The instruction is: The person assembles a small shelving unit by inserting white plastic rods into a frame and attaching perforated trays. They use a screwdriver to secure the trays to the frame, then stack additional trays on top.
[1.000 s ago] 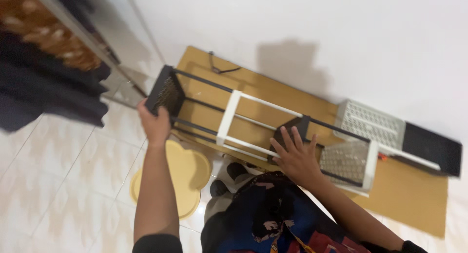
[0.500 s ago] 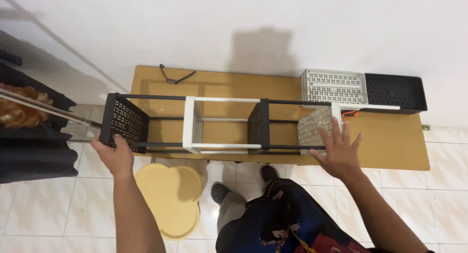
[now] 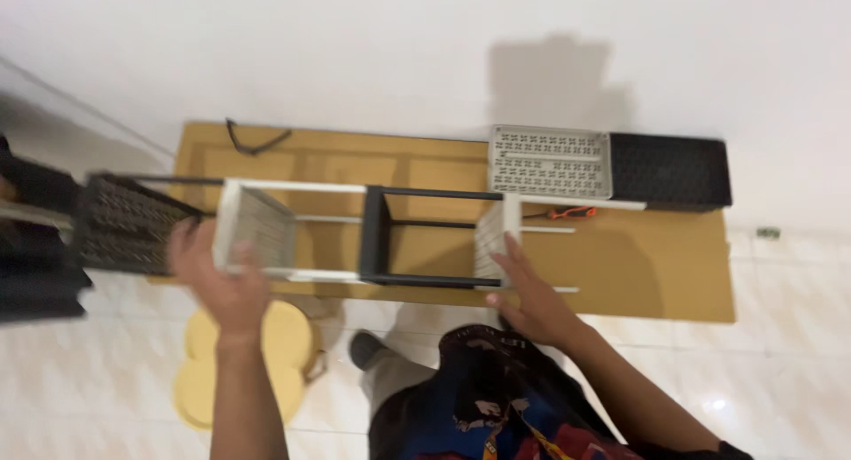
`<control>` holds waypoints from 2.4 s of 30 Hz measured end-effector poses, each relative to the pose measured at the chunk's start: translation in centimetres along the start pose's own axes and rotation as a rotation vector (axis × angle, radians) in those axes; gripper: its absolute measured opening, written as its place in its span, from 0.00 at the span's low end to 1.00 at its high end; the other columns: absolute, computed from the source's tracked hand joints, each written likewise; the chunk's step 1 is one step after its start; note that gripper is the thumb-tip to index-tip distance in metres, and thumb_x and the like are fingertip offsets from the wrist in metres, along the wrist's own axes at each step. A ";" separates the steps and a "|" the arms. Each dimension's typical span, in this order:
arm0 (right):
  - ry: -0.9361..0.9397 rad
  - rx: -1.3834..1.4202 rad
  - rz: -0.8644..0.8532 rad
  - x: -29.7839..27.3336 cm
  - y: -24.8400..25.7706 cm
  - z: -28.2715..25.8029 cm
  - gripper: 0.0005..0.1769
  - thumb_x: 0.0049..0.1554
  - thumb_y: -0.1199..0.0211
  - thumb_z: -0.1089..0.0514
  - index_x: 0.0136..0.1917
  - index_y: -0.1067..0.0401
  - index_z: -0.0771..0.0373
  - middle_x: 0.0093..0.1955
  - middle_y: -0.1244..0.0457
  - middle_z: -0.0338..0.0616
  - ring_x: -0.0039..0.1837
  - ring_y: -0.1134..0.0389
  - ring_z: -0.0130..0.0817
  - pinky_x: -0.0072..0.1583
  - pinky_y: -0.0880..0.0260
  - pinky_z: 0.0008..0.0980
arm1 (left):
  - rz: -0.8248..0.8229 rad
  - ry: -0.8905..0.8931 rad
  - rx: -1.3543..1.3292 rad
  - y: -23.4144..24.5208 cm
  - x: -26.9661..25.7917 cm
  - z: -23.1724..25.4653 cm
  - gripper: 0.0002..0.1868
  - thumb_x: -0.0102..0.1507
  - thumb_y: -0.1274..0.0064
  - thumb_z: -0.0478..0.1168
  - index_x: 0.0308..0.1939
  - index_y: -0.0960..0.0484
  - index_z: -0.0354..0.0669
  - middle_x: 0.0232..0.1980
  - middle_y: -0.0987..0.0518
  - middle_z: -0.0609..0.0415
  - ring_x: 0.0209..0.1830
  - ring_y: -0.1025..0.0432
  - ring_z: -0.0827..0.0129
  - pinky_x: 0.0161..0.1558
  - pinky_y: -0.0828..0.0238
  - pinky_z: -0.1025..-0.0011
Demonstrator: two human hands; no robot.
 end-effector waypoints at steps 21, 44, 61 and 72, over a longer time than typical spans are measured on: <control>0.235 -0.329 0.166 1.2 14.8 15.5 0.15 0.64 0.41 0.51 0.60 0.27 0.60 0.50 0.30 0.54 0.49 0.28 0.54 0.48 0.28 0.48 | -0.549 0.061 0.269 -19.0 -11.7 32.0 0.36 0.65 0.48 0.48 0.74 0.36 0.37 0.42 0.17 0.48 0.38 0.23 0.56 0.52 0.35 0.51; -0.378 0.075 0.019 4.3 10.3 38.7 0.19 0.60 0.39 0.49 0.53 0.22 0.68 0.45 0.29 0.53 0.48 0.27 0.45 0.53 0.29 0.41 | -0.623 0.053 0.285 -19.6 -12.5 30.8 0.39 0.60 0.46 0.40 0.75 0.38 0.38 0.45 0.19 0.50 0.43 0.23 0.58 0.54 0.35 0.52; -0.045 -0.523 -0.177 12.2 8.9 37.8 0.23 0.58 0.42 0.59 0.67 0.30 0.60 0.64 0.37 0.57 0.66 0.36 0.57 0.65 0.35 0.52 | -0.596 0.201 0.305 -18.8 -11.6 32.5 0.40 0.55 0.53 0.33 0.74 0.37 0.45 0.48 0.19 0.48 0.47 0.24 0.53 0.56 0.40 0.56; 0.029 -0.098 0.048 10.4 6.9 40.9 0.16 0.63 0.49 0.62 0.59 0.26 0.69 0.50 0.33 0.60 0.54 0.30 0.55 0.58 0.30 0.49 | -0.545 0.213 0.331 -18.6 -11.6 32.7 0.38 0.56 0.51 0.34 0.73 0.35 0.47 0.45 0.18 0.50 0.45 0.24 0.56 0.55 0.39 0.55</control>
Point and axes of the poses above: each hand's wrist, its own x-axis towards the middle knuckle, its own y-axis out of the back of the hand, z = x × y, the point moved 4 cm from there along x, towards the middle knuckle
